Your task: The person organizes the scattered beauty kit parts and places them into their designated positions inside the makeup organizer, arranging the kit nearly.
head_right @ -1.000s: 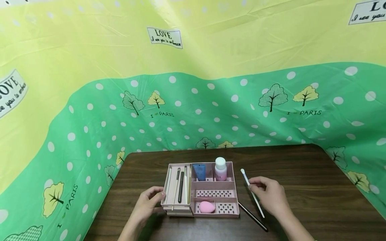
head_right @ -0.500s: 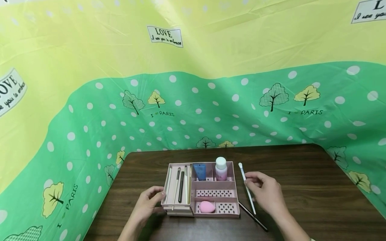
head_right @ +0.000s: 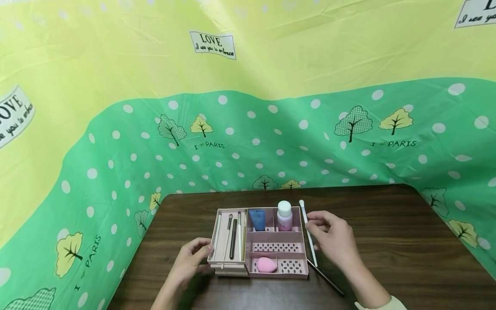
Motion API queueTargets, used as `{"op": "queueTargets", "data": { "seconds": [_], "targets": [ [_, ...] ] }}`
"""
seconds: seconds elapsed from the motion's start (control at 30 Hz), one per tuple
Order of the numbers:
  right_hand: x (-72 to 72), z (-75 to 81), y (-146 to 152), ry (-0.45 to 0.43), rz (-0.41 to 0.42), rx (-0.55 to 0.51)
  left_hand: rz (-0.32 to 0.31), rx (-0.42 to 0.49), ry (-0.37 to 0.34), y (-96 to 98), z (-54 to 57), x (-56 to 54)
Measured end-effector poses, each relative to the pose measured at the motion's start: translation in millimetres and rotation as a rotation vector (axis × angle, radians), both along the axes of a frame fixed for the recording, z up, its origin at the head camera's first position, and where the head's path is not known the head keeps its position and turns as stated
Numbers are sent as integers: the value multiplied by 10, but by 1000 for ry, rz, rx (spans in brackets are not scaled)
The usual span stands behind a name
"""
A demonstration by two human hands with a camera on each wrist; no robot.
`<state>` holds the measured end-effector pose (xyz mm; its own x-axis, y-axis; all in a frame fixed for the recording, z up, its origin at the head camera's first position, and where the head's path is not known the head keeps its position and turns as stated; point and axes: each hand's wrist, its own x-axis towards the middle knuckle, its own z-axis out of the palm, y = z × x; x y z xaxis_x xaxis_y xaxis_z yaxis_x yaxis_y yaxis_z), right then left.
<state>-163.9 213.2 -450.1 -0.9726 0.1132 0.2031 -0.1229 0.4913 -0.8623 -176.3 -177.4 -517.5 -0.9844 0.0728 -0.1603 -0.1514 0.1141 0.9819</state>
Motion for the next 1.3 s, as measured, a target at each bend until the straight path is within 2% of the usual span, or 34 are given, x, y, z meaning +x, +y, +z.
{"op": "queueTargets", "data": {
  "seconds": [0.27, 0.6, 0.73, 1.3],
  "targets": [
    [-53, 103, -136, -16, 22, -84, -2, 9, -8, 1, 11, -8],
    [-106, 179, -313, -27, 65, -136, -2, 10, -9, 10, 50, 0],
    [-126, 182, -396, -29, 90, -172, -3, 14, -6, 11, 49, 3],
    [-182, 149, -779, -130, 150, -286, -5, 25, -11, 4, 45, 24]
  ]
}}
